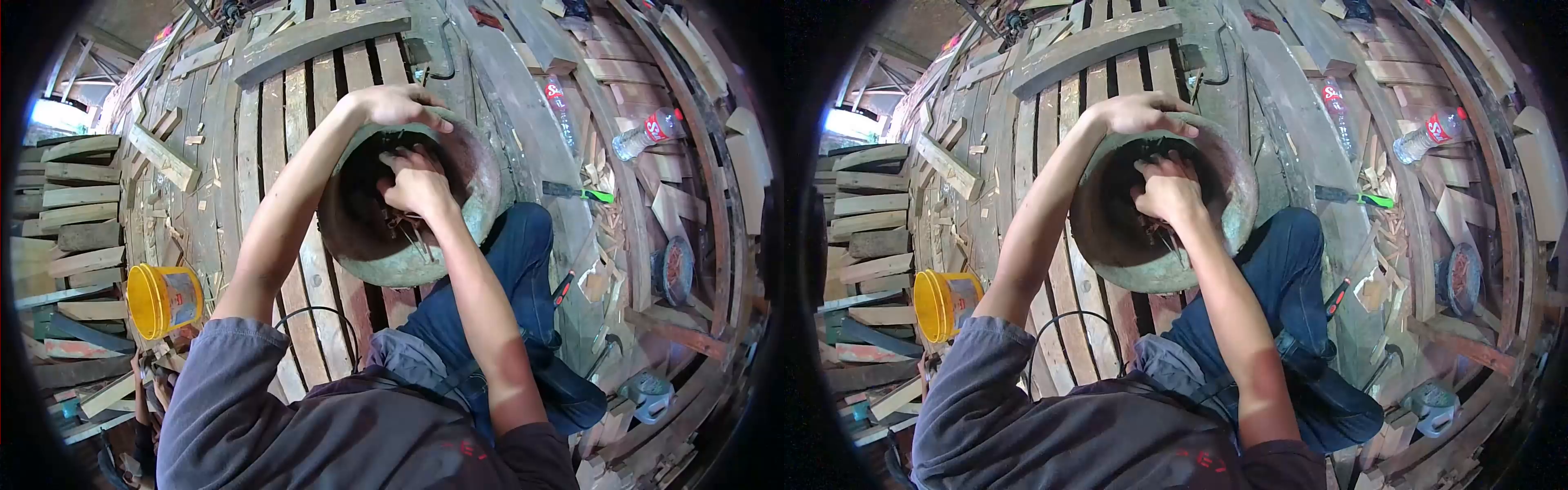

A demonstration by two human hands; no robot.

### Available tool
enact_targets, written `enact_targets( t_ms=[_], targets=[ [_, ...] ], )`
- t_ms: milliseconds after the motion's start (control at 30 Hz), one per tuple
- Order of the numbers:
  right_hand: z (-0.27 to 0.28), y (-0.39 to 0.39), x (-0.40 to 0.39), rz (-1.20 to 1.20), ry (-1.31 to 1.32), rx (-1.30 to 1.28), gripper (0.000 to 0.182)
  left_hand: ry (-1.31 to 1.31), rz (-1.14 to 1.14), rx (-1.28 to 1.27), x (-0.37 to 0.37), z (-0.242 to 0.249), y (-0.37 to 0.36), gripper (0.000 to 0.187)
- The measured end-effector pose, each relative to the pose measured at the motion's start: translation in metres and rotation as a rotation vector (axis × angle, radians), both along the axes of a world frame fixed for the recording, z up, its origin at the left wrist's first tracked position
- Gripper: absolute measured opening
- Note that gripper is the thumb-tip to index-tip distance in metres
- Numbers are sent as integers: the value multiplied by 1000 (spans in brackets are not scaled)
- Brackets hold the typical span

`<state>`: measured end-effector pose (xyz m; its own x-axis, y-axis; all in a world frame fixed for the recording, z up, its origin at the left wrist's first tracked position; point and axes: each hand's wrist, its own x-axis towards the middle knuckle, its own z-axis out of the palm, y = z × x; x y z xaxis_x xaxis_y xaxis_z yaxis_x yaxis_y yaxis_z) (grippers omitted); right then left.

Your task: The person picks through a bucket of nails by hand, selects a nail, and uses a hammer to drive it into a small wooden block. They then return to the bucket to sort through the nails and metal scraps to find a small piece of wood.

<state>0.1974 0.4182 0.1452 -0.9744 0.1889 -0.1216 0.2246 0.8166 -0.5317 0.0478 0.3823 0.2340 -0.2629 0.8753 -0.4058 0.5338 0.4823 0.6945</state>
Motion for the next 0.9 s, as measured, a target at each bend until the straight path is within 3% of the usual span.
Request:
enact_targets(
  t_ms=[133,367,433,500,533,633,667,767,800,900],
  targets=[
    [12,5,-14,-5,-163,-80,49,-112,-99,3,-2,-4,5,64],
    [23,-1,-23,-33,-237,-12,55,-100,-74,-2,-4,-3,6,63],
    [6,-2,-22,-106,-105,-55,38,-50,-17,-41,16,26,1,67],
    [-2,8,-22,-108,-93,-161,26,-20,-8,-37,8,9,1,68],
    [-25,8,-17,-167,193,-113,11,-8,-5,-36,3,-1,1,69],
    [-34,30,-18,-73,224,-470,14,-57,9,-43,-1,-6,2,68],
    [-34,31,-17,-56,308,-502,17,-42,-32,-42,-4,-6,4,83],
    [-25,34,-6,-223,78,-732,20,-28,-6,-40,-7,-6,1,84],
    [-15,35,-2,-206,69,-801,26,-27,6,-6,-6,-10,1,67],
    [-12,37,2,-178,102,-1061,24,-43,13,-15,0,6,-2,66]
  ],
)
